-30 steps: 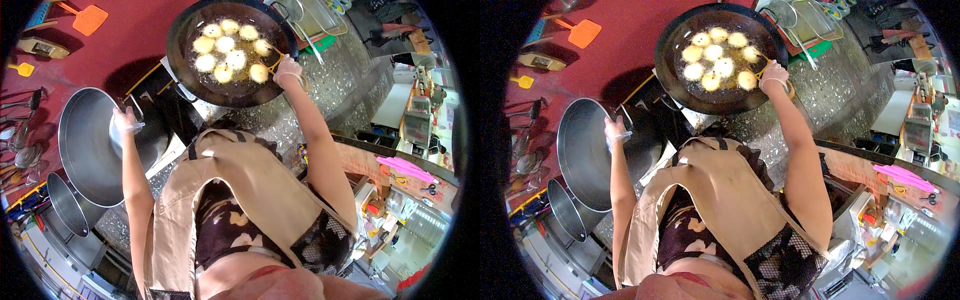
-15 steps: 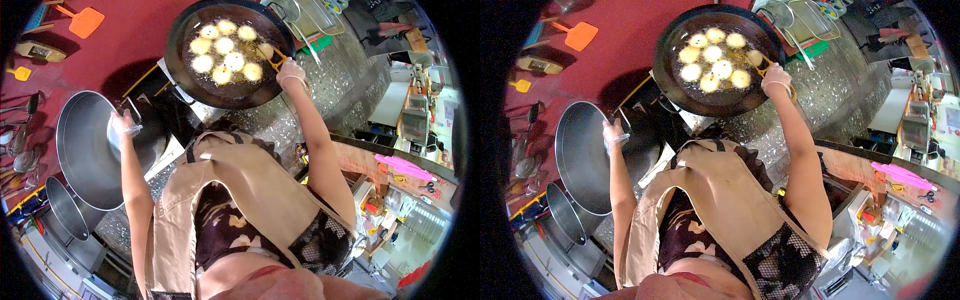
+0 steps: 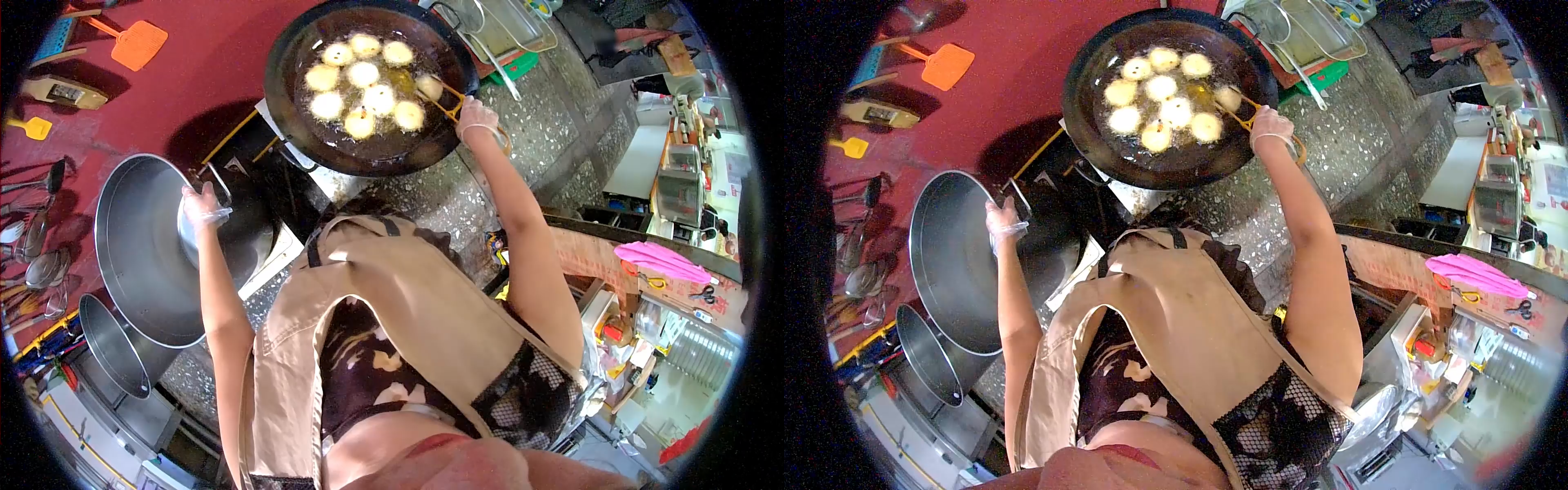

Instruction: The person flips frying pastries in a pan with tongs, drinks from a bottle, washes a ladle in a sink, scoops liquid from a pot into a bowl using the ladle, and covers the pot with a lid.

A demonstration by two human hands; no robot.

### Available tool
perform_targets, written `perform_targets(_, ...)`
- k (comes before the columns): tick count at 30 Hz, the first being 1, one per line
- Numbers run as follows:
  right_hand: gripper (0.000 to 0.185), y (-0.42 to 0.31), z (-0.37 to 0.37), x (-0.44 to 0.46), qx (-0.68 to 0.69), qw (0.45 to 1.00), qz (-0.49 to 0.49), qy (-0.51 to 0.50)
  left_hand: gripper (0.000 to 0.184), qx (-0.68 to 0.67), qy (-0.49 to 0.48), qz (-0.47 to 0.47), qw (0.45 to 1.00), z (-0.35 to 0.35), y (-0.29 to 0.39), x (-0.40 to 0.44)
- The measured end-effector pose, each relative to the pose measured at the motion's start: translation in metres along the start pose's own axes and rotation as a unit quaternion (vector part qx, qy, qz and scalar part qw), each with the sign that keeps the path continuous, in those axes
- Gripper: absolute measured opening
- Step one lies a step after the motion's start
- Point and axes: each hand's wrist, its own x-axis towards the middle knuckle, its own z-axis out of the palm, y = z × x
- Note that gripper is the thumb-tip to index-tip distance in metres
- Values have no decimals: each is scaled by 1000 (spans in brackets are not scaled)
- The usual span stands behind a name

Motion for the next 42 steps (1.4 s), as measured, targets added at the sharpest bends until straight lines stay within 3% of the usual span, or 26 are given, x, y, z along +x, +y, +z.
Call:
perform_targets(14,32,0,5,0,-1,1000,-10,14,58,22,-1,-5,1000,-3,1,-2)
perform_targets(20,25,21,-26,-14,-107,989,-70,71,53,11,-8,-6,1000,-16,21,-14)
perform_targets(29,27,3,-10,-30,9,999,24,-23,54,21,-4,-19,1000,-6,7,-3)
perform_targets(31,28,4,-14,-35,13,999,19,-26,56,-2,11,16,1000,-3,4,-1)
perform_targets(42,34,5,-8,-41,11,999,-2,-46,50,13,3,12,1000,-7,6,-5)
